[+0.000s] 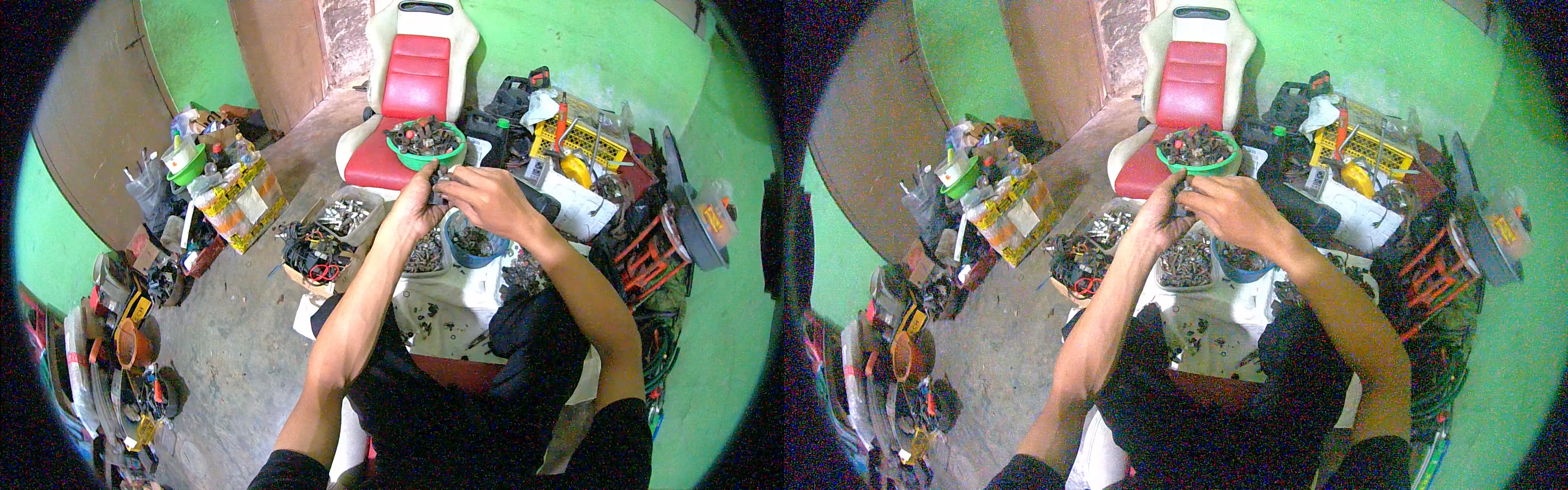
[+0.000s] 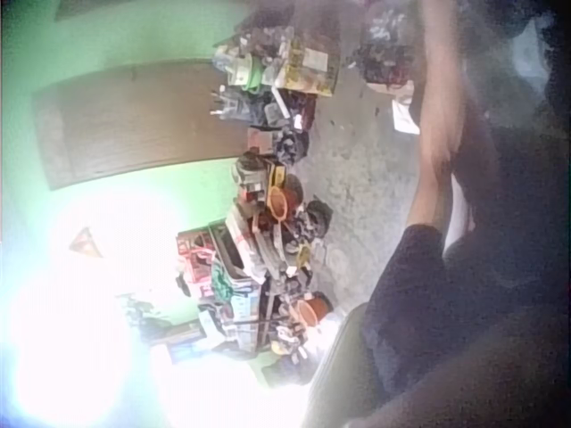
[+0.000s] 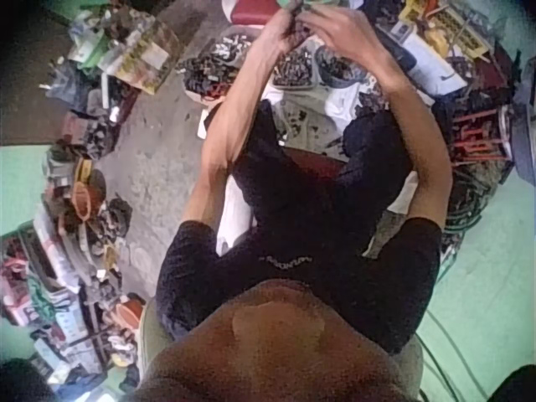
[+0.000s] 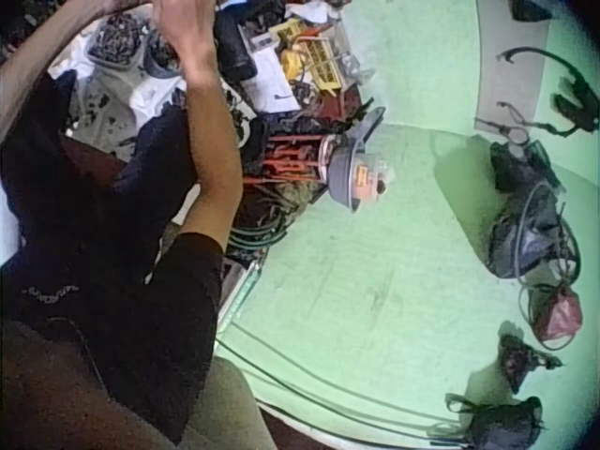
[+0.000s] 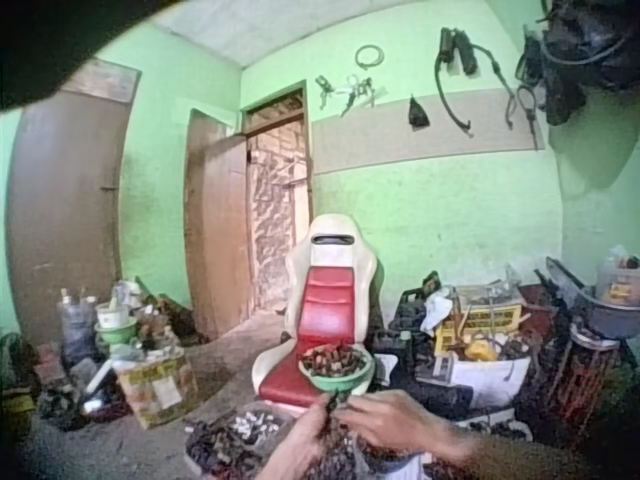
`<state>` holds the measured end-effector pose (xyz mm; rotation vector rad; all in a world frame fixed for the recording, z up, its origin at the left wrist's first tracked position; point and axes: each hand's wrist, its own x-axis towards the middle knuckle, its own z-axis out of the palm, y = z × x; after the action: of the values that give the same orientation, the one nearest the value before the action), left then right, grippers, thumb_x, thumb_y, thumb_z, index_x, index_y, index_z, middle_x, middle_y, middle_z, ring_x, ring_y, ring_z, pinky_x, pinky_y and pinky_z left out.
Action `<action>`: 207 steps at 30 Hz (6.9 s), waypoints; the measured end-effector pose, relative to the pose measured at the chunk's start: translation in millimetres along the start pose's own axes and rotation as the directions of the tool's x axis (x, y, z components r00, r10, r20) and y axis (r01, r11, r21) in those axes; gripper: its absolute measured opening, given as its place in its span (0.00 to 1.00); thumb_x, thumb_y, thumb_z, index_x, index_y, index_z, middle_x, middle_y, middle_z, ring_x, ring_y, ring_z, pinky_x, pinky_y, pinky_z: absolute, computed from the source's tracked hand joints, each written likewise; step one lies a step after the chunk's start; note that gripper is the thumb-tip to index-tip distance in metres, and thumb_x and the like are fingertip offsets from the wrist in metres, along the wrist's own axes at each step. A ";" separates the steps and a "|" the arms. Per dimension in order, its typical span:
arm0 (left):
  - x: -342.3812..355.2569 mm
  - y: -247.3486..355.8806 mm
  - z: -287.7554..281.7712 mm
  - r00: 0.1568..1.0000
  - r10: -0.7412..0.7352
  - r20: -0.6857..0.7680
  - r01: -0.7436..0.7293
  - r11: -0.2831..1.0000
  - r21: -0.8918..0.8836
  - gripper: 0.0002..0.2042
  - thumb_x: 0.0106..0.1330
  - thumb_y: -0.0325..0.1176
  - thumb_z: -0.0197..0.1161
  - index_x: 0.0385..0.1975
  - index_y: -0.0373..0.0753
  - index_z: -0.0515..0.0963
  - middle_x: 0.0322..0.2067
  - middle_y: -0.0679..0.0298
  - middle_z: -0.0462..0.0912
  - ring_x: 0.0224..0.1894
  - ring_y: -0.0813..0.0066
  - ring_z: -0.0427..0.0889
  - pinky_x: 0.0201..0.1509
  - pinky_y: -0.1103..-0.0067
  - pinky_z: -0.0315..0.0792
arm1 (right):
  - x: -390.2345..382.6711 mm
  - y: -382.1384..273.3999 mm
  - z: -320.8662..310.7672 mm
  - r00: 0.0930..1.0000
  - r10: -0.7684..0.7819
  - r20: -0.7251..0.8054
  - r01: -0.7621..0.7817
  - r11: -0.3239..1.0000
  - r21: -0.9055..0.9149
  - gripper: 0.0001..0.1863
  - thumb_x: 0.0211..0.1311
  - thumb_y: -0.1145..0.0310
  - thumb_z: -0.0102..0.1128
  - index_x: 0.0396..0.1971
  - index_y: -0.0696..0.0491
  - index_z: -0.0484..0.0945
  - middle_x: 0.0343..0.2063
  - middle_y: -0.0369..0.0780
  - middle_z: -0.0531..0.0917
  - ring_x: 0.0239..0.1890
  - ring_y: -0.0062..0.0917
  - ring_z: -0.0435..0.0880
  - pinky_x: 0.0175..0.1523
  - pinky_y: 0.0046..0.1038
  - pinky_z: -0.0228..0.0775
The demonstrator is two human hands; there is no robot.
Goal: The person sorts through small metal parts and mechanical components from several containers, picking them up and placing them onto a white cloth to organize or assemble them.
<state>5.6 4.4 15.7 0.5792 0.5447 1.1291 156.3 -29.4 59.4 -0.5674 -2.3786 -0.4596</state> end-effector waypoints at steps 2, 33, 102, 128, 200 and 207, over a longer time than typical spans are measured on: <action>-2.4 1.1 1.3 1.000 -0.012 0.013 0.012 1.000 -0.023 0.12 0.68 0.42 0.50 0.43 0.42 0.71 0.36 0.65 0.77 0.35 0.77 0.77 0.38 0.77 0.76 | 0.4 -0.2 -1.7 1.000 -0.013 0.022 0.013 1.000 -0.012 0.14 0.46 0.71 0.61 0.37 0.52 0.76 0.31 0.38 0.76 0.34 0.32 0.80 0.36 0.32 0.73; 3.4 -0.5 4.6 0.995 0.078 0.064 -0.081 0.996 0.040 0.10 0.70 0.37 0.41 0.34 0.39 0.68 0.24 0.67 0.71 0.26 0.75 0.72 0.30 0.79 0.70 | -4.9 9.7 32.8 0.647 0.721 0.249 -0.618 0.304 0.725 0.18 0.62 0.55 0.57 0.32 0.57 0.77 0.19 0.32 0.75 0.19 0.15 0.73 0.24 0.19 0.62; 136.1 -253.1 9.1 0.722 -0.612 0.323 -0.587 -0.294 0.755 0.18 0.49 0.30 0.60 0.41 0.29 0.73 0.38 0.43 0.79 0.42 0.47 0.78 0.47 0.65 0.73 | -408.4 95.8 23.3 0.026 0.510 0.860 -0.675 0.643 -0.361 0.15 0.45 0.68 0.54 0.35 0.56 0.76 0.33 0.50 0.81 0.36 0.44 0.81 0.40 0.43 0.74; 158.4 -428.2 -70.8 0.869 -0.087 0.487 -0.466 -0.473 0.747 0.25 0.58 0.33 0.53 0.58 0.44 0.64 0.53 0.52 0.66 0.54 0.54 0.66 0.53 0.59 0.62 | -461.2 72.3 106.3 0.288 0.611 0.737 -0.709 0.654 -0.265 0.39 0.52 0.50 0.58 0.62 0.50 0.57 0.59 0.48 0.62 0.60 0.46 0.61 0.56 0.53 0.61; 155.7 -378.2 -71.0 0.995 -0.101 0.003 0.029 0.310 0.950 0.23 0.49 0.33 0.67 0.45 0.37 0.69 0.37 0.53 0.81 0.39 0.66 0.81 0.46 0.74 0.73 | -456.7 98.5 114.7 0.506 0.654 0.563 -0.682 0.703 -0.202 0.33 0.44 0.71 0.63 0.55 0.57 0.64 0.54 0.50 0.66 0.57 0.44 0.67 0.59 0.40 0.62; 136.5 -373.2 -63.0 0.982 0.123 0.145 -0.143 -0.020 0.989 0.20 0.52 0.39 0.65 0.43 0.36 0.73 0.48 0.46 0.73 0.53 0.49 0.68 0.57 0.63 0.62 | -447.0 125.4 132.2 0.589 0.444 0.675 -0.617 0.786 0.022 0.36 0.45 0.71 0.61 0.58 0.57 0.59 0.59 0.50 0.61 0.61 0.42 0.63 0.63 0.39 0.58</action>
<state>258.6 24.2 -296.7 2.0154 1.3607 0.6837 465.8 12.1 -308.7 -1.4594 -2.6241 0.3984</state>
